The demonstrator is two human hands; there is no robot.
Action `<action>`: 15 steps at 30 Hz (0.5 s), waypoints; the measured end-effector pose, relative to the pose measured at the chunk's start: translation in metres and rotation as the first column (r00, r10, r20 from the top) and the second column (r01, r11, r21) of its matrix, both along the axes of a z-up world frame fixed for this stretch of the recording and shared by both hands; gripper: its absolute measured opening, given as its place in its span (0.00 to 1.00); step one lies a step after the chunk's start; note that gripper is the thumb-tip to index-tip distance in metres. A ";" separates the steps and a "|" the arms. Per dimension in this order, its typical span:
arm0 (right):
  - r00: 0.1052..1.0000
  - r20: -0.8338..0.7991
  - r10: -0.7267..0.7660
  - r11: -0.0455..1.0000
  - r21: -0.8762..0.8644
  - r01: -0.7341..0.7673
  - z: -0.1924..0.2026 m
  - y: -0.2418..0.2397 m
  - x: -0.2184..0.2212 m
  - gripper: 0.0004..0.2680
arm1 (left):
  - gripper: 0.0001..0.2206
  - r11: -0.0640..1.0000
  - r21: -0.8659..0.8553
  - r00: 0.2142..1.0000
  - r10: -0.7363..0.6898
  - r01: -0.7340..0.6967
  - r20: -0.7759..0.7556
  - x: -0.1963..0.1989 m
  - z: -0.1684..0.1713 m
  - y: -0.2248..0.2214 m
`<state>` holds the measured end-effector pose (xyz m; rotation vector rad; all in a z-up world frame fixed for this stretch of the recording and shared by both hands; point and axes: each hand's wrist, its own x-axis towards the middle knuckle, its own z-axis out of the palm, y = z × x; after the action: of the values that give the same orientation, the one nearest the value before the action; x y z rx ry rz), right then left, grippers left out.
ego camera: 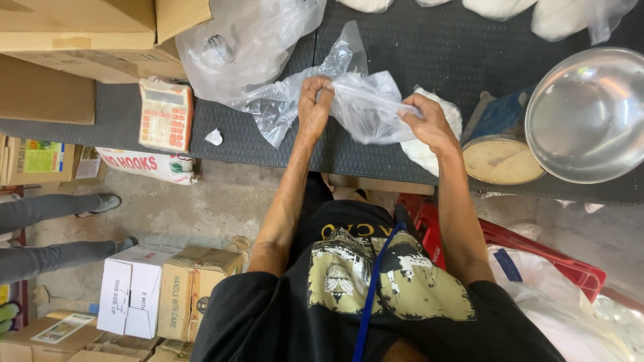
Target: Scooping white powder from a large bag into smaller plastic bags using a hand scoop and a scale.
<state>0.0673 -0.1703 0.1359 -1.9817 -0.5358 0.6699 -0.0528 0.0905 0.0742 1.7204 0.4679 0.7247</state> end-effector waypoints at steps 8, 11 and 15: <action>0.702 -0.712 -0.020 0.808 0.402 0.431 -0.010 0.002 -0.005 0.07 | 0.08 0.447 -0.802 0.893 -0.389 0.397 0.225 -0.010 0.009 -0.015; 0.599 -0.783 0.167 0.727 0.508 0.462 0.006 0.000 -0.014 0.12 | 0.10 0.357 -0.867 0.927 -0.269 0.349 0.262 -0.012 0.008 -0.014; 0.396 -0.786 0.475 0.441 0.602 0.666 -0.034 -0.017 0.002 0.13 | 0.11 0.348 -0.875 0.929 -0.275 0.336 0.248 -0.026 0.003 -0.002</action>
<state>0.0688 -0.1876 0.1024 -0.3069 0.0641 0.9821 -0.0785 0.0885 0.0777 0.6590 0.3641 0.1231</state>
